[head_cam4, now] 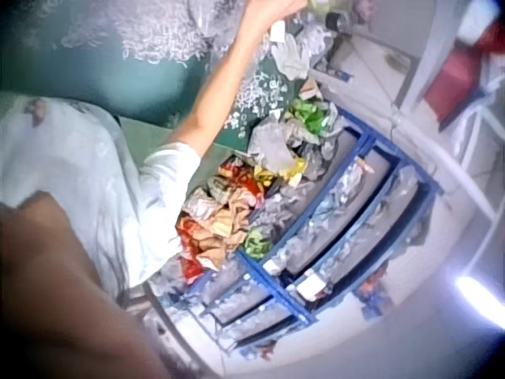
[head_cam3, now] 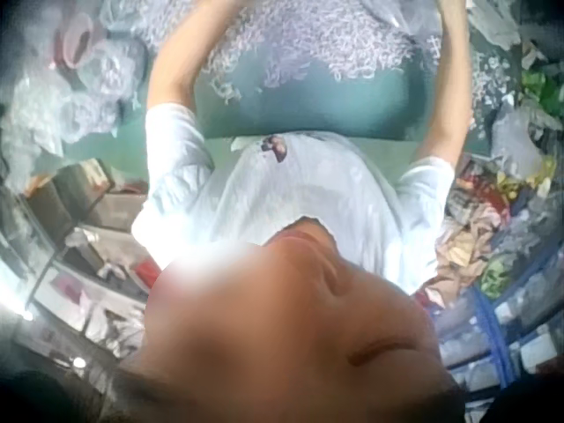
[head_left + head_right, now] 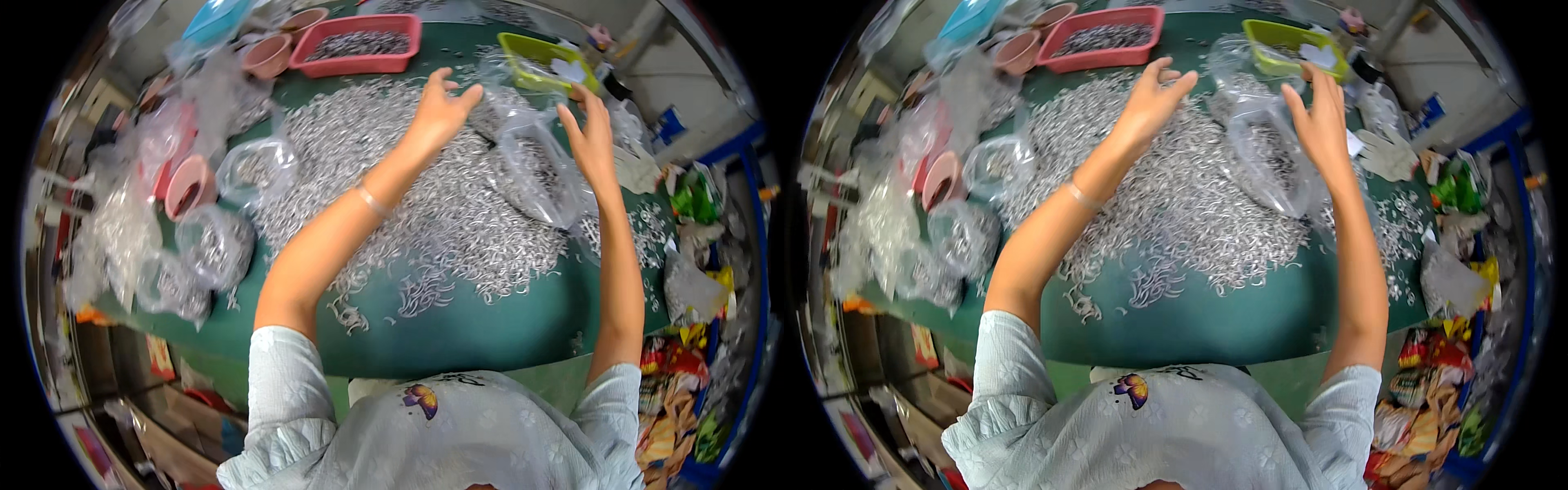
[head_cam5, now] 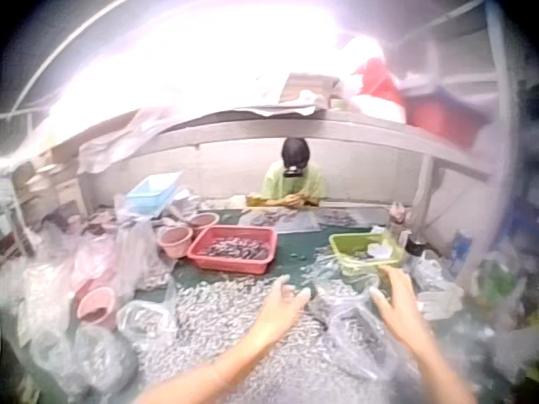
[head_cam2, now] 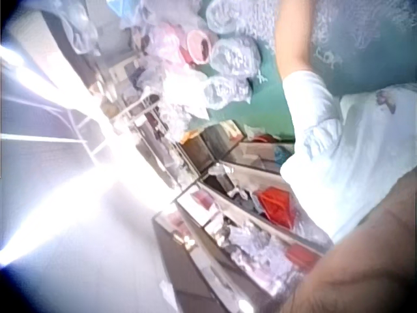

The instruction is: The person sorts small curved metal fasteners by hand on a green workbench, picking them up individually and placing them into clear plastic bags or separate piles.

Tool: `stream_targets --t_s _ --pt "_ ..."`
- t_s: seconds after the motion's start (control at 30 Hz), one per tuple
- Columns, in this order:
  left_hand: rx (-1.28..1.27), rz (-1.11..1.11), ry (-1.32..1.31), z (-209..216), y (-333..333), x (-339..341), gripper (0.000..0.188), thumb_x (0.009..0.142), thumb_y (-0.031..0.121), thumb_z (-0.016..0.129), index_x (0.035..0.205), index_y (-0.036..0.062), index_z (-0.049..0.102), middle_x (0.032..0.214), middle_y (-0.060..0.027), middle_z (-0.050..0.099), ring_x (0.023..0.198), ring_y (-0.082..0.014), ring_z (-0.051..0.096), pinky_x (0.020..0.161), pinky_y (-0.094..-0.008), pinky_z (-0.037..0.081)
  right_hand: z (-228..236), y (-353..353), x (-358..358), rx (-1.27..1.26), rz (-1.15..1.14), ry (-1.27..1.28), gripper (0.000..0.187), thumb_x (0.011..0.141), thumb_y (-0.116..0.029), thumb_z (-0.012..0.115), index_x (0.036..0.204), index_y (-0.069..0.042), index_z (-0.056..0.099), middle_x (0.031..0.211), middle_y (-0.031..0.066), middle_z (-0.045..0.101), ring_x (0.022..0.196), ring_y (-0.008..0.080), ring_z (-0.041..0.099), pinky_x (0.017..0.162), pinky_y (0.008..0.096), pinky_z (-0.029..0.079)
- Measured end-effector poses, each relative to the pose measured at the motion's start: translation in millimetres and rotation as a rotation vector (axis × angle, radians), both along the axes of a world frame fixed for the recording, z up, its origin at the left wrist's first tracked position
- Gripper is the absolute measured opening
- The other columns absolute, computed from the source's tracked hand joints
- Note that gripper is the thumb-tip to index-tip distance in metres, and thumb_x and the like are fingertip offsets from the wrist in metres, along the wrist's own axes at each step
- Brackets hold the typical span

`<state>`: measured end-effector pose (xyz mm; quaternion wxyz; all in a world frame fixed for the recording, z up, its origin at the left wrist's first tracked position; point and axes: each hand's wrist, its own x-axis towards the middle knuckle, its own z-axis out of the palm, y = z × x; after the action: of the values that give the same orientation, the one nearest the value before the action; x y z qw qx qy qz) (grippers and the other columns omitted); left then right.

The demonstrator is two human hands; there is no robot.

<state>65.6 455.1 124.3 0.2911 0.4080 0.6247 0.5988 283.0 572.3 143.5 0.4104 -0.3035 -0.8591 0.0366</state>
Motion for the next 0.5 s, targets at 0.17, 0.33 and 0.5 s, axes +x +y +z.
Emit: stream_targets --t_s 0.17,0.33,0.5 --pt "0.085 -0.041 0.085 13.4 -189.2 12.0 0.045 0.092 0.012 0.062 0.132 -0.0015 0.049 0.129 -0.0116 0.053 0.112 -0.0171 0.055 0.094 -0.0306 0.045 -10.8 -176.3 -11.5 -0.615 0.656 -0.364 0.043 0.083 -0.015 0.069 0.121 -0.001 0.056 0.118 0.0169 0.057 0.118 0.0332 0.050 0.100 0.0418 0.040" --pt "-0.202 0.290 0.431 -56.2 -330.5 51.0 0.035 0.082 -0.001 0.066 0.116 0.0024 0.060 0.117 -0.0129 0.060 0.110 -0.0257 0.057 0.091 -0.0337 0.046 -75.7 -241.1 -30.0 -0.419 0.820 -0.593 0.054 0.079 -0.019 0.073 0.126 -0.003 0.052 0.137 0.0175 0.043 0.129 0.0353 0.040 0.104 0.0435 0.036" --pt "-0.348 0.491 0.608 -100.3 -382.6 87.4 0.039 0.077 -0.002 0.070 0.114 0.0042 0.061 0.116 -0.0135 0.056 0.107 -0.0313 0.053 0.094 -0.0395 0.042 -101.7 -251.8 -108.0 -0.302 0.708 -0.343 0.060 0.078 -0.025 0.075 0.131 -0.008 0.050 0.141 0.0209 0.038 0.134 0.0411 0.032 0.108 0.0493 0.030"
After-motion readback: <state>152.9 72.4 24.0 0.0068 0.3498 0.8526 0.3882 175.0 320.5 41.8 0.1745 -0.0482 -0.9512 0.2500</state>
